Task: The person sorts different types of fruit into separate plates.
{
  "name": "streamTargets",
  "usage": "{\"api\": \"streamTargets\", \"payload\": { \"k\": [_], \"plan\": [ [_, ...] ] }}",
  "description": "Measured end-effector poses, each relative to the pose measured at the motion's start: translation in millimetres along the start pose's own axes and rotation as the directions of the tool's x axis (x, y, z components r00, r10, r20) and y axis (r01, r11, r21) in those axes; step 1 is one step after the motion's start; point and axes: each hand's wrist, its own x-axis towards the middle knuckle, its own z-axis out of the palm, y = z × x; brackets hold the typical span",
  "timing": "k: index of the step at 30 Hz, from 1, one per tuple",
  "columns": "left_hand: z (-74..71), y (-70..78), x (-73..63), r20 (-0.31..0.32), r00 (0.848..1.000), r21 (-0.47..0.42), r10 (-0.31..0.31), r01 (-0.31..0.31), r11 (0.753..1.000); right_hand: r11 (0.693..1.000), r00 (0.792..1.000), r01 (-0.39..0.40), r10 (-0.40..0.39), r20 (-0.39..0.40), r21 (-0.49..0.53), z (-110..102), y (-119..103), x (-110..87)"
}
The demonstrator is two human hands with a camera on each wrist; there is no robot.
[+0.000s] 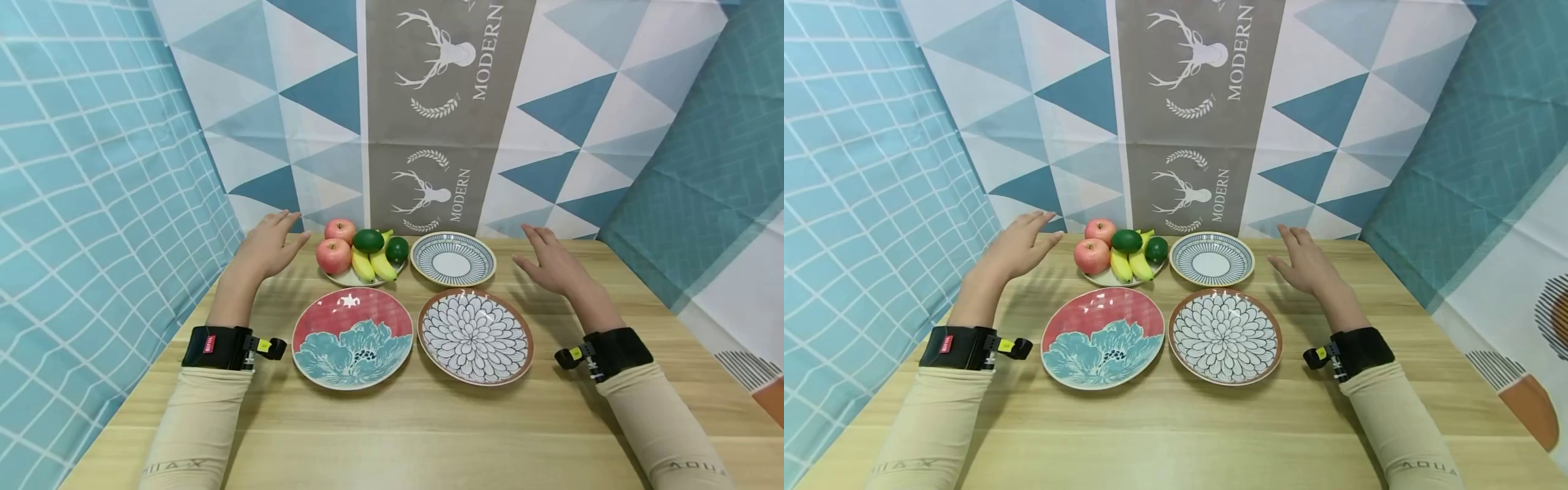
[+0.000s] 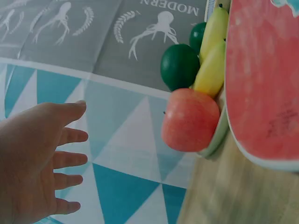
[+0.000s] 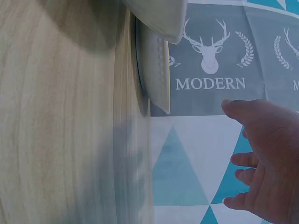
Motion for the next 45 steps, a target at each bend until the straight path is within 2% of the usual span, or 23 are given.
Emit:
{"api": "streamTargets", "payload": {
  "k": [4,12,19,25,32,40,45],
  "plan": [
    [-3.3,5.4,-3.7,-0.01,1.0,0.002,0.017,-0.017,1.0,1.0,1.0,-0.008,0.008,0.018,0.002,0,-3,0.1],
    [-17.7,20.6,-9.6,-0.034,0.999,0.046,0.042,-0.041,0.998,1.0,1.0,0.01,-0.01,0.006,0.017,-1,-10,4.4],
    [-25.6,28.0,-14.6,-0.02,0.998,0.051,0.057,-0.056,0.997,0.999,0.998,0.049,-0.048,-0.03,0.016,-4,-18,11.0],
    [-27.5,29.5,-18.8,0.001,0.999,0.029,0.052,-0.052,0.998,0.998,0.998,0.056,-0.055,-0.028,0.02,-9,-24,14.5],
    [-17.0,34.9,-24.8,0.029,0.999,0.043,0.039,-0.04,0.998,0.998,0.999,0.05,-0.05,-0.001,0.027,-9,-27,12.6],
    [6.4,39.8,-22.0,0.072,0.994,0.06,0.084,-0.088,0.994,0.999,0.999,0.037,-0.037,0.003,0.027,-5,-25,6.2],
    [22.0,44.8,-21.6,0.072,0.992,0.089,0.099,-0.105,0.99,0.998,0.999,0.049,-0.049,-0.002,0.027,-1,-22,2.7]
  ]
}}
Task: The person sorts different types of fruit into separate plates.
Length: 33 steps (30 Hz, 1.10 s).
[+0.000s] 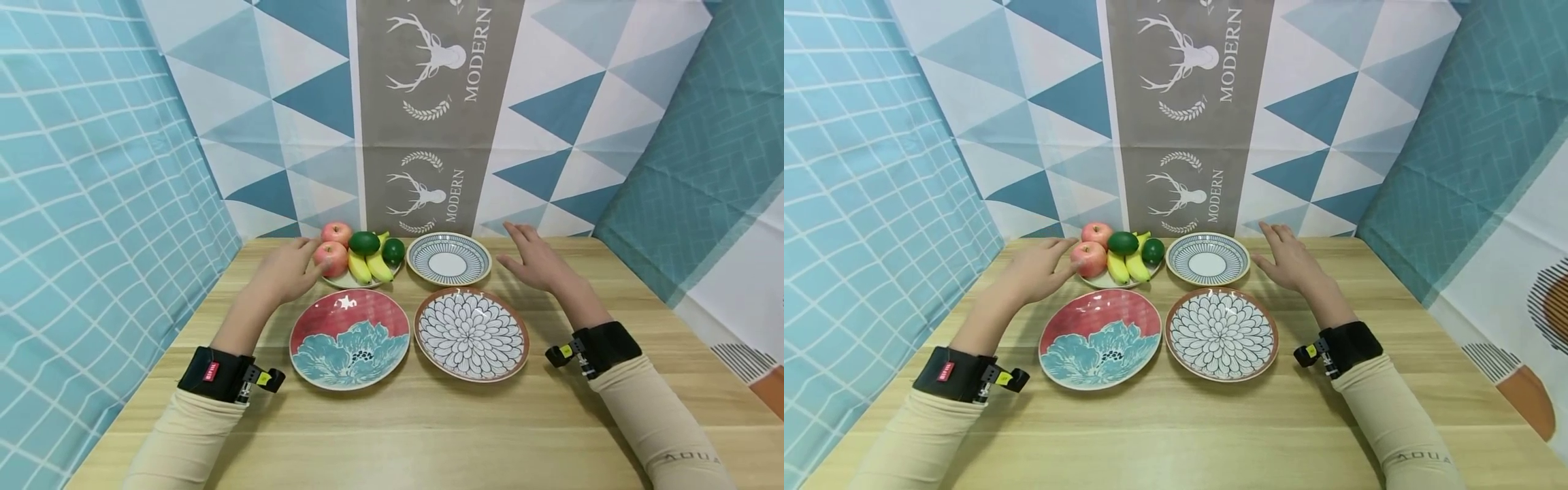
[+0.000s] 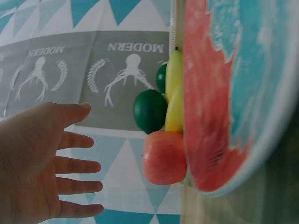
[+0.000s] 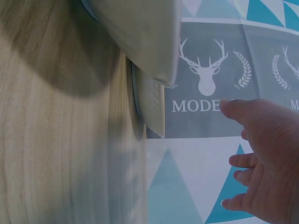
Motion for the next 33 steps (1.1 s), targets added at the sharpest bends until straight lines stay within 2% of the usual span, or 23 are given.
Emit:
{"api": "streamTargets", "payload": {
  "k": [6,10,15,18,27,33],
  "plan": [
    [11.2,7.5,-1.9,0.047,0.999,-0.012,0.01,-0.009,1.0,1.0,1.0,-0.007,0.007,0.011,-0.004,4,3,-1.8],
    [13.4,9.1,-2.1,0.059,0.997,-0.024,0.043,-0.042,0.999,1.0,1.0,-0.003,0.003,0.009,0.002,5,3,-1.7],
    [15.5,8.4,-0.6,0.072,0.997,-0.055,0.042,-0.038,0.998,1.0,1.0,-0.002,0.002,0.005,0.005,3,3,-0.3],
    [17.4,7.1,-0.2,0.104,0.994,-0.059,0.034,-0.028,0.998,1.0,1.0,-0.004,0.004,0.001,0.002,1,3,0.2],
    [23.1,3.0,-3.9,0.264,0.964,-0.124,0.012,0.021,0.992,1.0,1.0,-0.004,0.004,-0.006,-0.004,-3,1,0.2],
    [27.1,1.8,-4.9,0.318,0.947,-0.095,-0.037,0.071,0.993,1.0,1.0,-0.001,0.001,-0.003,-0.003,-3,2,0.0]
  ]
}}
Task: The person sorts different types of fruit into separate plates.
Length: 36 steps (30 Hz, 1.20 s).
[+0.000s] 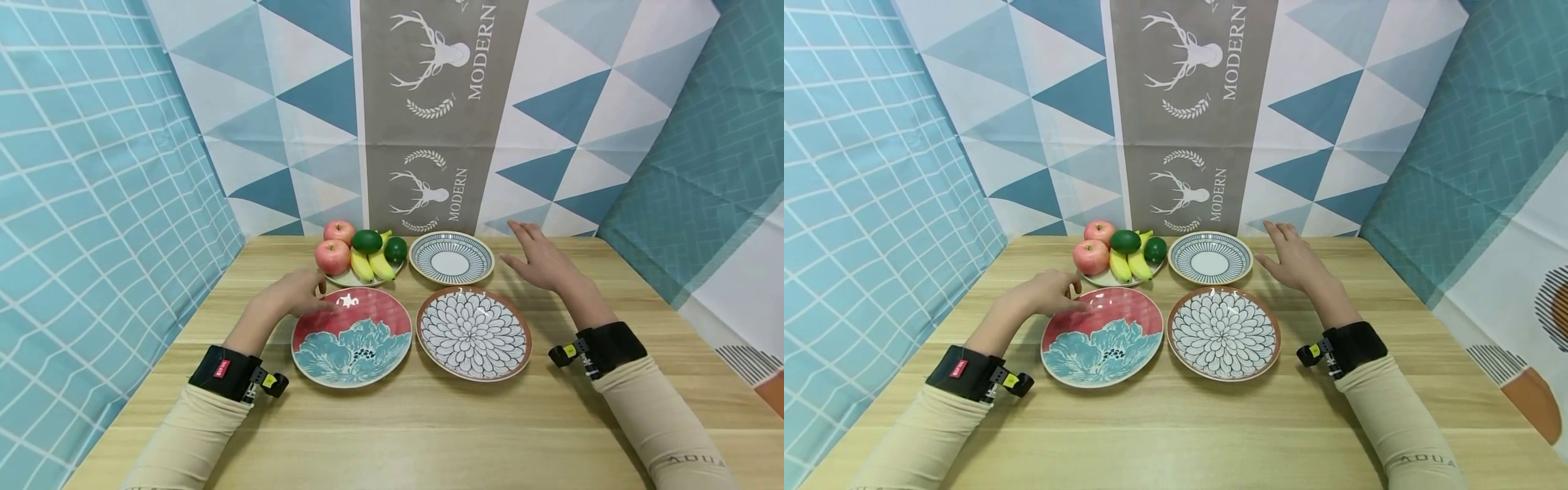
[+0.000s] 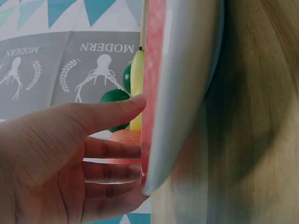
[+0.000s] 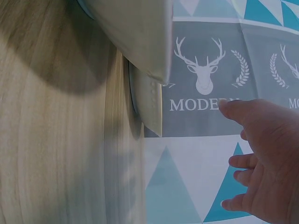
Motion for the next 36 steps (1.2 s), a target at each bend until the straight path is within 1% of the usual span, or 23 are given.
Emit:
{"api": "streamTargets", "payload": {
  "k": [4,7,11,15,19,25,31,36],
  "plan": [
    [1.1,-2.5,1.0,0.009,1.0,-0.003,-0.006,0.006,1.0,1.0,1.0,-0.002,0.002,-0.001,-0.002,-1,0,0.2],
    [1.8,-5.1,2.0,0.015,1.0,-0.005,0.004,-0.004,1.0,1.0,1.0,-0.003,0.003,0.0,0.001,-2,0,0.3],
    [3.4,-9.1,3.2,0.021,0.999,-0.024,0.027,-0.027,0.999,1.0,1.0,-0.004,0.004,0.002,0.003,-3,0,0.6],
    [6.8,-15.1,5.6,0.022,0.999,-0.06,0.038,-0.036,0.998,1.0,1.0,-0.006,0.006,0.005,0.001,-2,0,0.8],
    [9.7,-19.6,8.6,0.027,0.999,-0.103,0.029,-0.026,0.994,1.0,1.0,-0.005,0.005,0.001,-0.002,-2,-1,0.7],
    [12.0,-21.1,10.4,0.062,0.998,-0.165,-0.012,0.022,0.986,1.0,1.0,-0.006,0.006,0.002,0.002,1,0,-1.3],
    [14.7,-22.0,9.5,0.071,0.997,-0.183,-0.02,0.033,0.982,1.0,1.0,-0.008,0.008,0.014,-0.006,2,0,-2.7],
    [15.5,-23.1,10.2,0.061,0.998,-0.183,-0.022,0.033,0.983,1.0,1.0,-0.01,0.01,0.017,-0.005,2,-3,-3.7]
  ]
}}
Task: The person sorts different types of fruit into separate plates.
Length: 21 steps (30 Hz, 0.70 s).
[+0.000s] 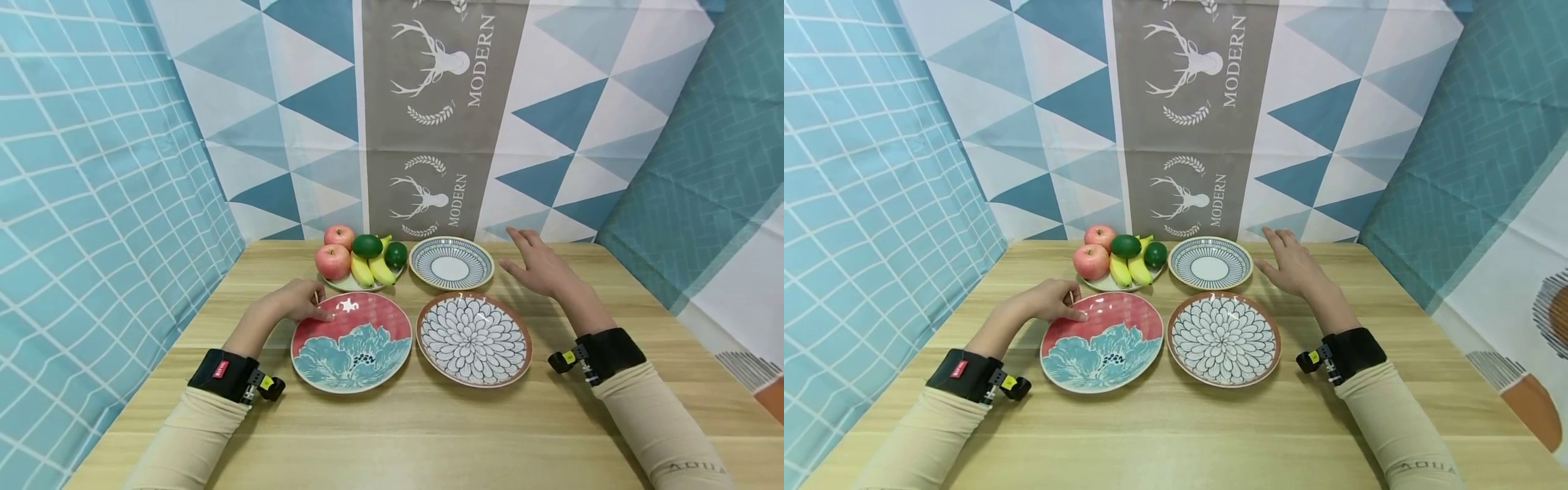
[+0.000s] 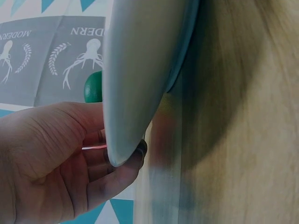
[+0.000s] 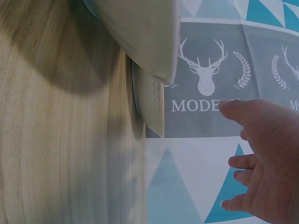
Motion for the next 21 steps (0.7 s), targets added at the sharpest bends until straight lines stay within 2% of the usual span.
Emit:
{"api": "streamTargets", "payload": {
  "k": [7,14,21],
  "plan": [
    [-0.3,-0.9,-1.0,0.009,1.0,-0.042,-0.019,0.02,0.999,1.0,1.0,0.016,-0.016,-0.006,-0.011,4,-1,2.0],
    [-0.1,0.5,2.7,0.011,0.999,-0.043,-0.031,0.032,0.999,1.0,1.0,0.021,-0.021,-0.01,-0.011,6,-1,1.0],
    [1.3,-2.6,2.7,-0.001,1.0,-0.036,-0.018,0.017,0.999,0.999,0.999,0.051,-0.051,-0.019,0.009,4,-12,7.9]
  ]
}}
